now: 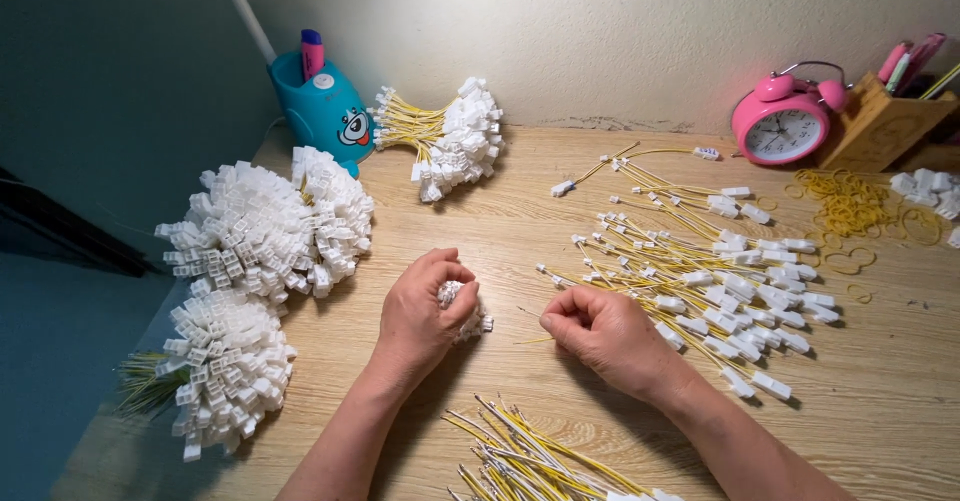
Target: The person assembles small white plastic connectors onto the ends of yellow wires by hand. They pick up a wire and a connector, insert the wire into the connector, and place the finished assembly on the table. This process is repeated continuously throughout the video.
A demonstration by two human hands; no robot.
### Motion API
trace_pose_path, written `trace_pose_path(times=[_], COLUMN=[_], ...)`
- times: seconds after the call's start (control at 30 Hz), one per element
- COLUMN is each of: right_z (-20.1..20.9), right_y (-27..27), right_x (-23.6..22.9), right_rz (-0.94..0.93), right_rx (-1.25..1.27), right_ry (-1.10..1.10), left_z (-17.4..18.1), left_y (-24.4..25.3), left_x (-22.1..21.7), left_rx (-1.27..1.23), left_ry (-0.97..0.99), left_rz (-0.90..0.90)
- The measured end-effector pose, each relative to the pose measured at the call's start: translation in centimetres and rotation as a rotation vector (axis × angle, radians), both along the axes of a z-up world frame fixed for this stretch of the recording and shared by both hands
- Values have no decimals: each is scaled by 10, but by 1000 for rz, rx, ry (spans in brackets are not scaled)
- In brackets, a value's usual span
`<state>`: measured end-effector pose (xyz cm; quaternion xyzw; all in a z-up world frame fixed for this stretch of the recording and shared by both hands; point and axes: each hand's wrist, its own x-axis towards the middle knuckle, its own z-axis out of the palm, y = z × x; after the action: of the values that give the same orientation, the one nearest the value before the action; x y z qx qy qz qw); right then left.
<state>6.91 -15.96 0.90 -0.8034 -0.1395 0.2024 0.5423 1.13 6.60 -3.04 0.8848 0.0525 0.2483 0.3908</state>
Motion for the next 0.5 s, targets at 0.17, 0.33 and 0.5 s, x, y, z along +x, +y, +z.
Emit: trace_pose_path(times=[0.17, 0.33, 0.5], right_z=[-10, -28, -34], right_y=[-22, -40, -59], right_x=[0, 26, 66], right_rz=[41, -50, -125], right_rx=[-182, -117, -141], right_ry=[-419, -589, -634], left_z=[-3, -29, -25], left_y=[-15, -47, -85], left_x=[7, 28, 46], left_rx=[112, 123, 136], left_ry=[-44, 19, 43], left_rz=[-105, -127, -218])
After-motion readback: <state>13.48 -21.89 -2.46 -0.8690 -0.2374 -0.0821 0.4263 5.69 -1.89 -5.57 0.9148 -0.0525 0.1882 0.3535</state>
